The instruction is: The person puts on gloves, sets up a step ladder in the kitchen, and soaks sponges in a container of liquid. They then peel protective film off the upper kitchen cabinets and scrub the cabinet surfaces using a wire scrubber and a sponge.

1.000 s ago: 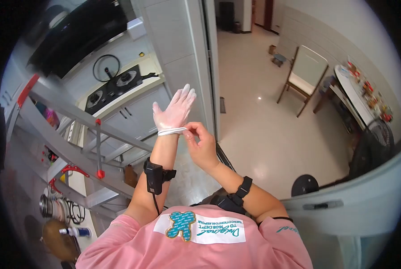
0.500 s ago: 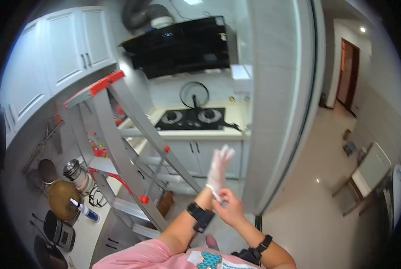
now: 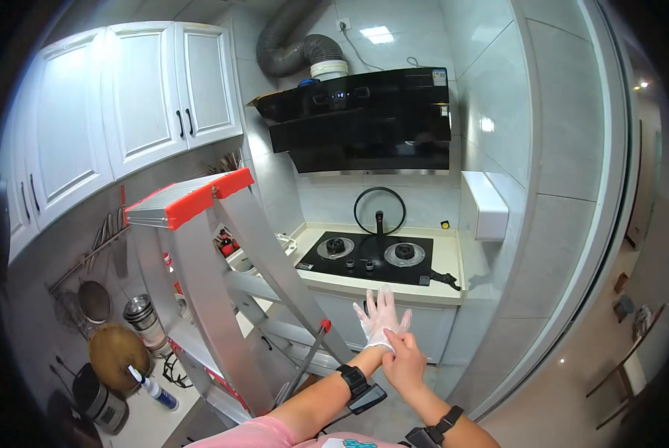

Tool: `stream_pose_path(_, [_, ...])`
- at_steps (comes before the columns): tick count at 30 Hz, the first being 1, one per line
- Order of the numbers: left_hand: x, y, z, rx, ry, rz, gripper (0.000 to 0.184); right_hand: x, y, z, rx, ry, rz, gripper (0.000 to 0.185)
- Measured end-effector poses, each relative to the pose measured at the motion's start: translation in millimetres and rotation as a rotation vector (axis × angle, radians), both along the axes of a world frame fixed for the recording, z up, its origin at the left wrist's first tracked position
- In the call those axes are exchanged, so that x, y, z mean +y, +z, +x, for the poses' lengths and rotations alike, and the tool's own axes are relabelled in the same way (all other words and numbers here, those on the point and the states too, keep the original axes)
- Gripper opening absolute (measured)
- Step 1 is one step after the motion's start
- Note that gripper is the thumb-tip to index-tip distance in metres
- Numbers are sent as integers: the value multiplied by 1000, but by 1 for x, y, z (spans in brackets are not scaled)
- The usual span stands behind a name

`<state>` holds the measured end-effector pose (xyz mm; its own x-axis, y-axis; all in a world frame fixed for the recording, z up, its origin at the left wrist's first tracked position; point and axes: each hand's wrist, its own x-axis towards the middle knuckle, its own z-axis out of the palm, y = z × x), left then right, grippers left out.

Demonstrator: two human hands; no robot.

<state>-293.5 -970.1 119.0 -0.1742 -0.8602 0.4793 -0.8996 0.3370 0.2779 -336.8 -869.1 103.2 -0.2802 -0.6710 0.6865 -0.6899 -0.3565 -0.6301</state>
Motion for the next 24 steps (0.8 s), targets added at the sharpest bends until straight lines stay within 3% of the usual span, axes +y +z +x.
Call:
stream_pose_path(6, [-35,-38,18,-238,-16,-20,89,-60,-20,-3,179,126,238,11])
stream_pose_path(8, [-57,-50,28,-210,82,350,93,-79,-31,2,166,320,279,10])
stream_pose_path(10, [-80,-69,41,-172,96,352,91,-96,-25,6,171,479,285,9])
stream_pose_path(12, [-87,-94,51,-317,153,49,88,-107,-26,9,195,710,300,9])
stream_pose_path(15, [-108,-124,71,-518,84,-22,66,-140,-29,8,191,905,315,10])
stream_pose_path(17, [-121,-110,78,-354,-93,347,52,-165,-38,3,167,1010,312,8])
stream_pose_path(19, [-204,-202,106,-59,-80,660,38,-196,-47,-10,167,1101,366,11])
stream_pose_path(20, [-194,-198,100,-67,-101,714,38,-213,-51,-17,-44,1107,476,13])
stream_pose_path(21, [-177,-177,91,416,-87,636,36,-238,-68,-24,-310,1134,591,16])
stream_pose_path(22, [-168,-166,88,900,-40,526,43,-262,-82,-36,-201,850,491,19])
stream_pose_path(24, [-177,-202,126,899,1,624,45,-327,-129,-62,-247,395,553,16])
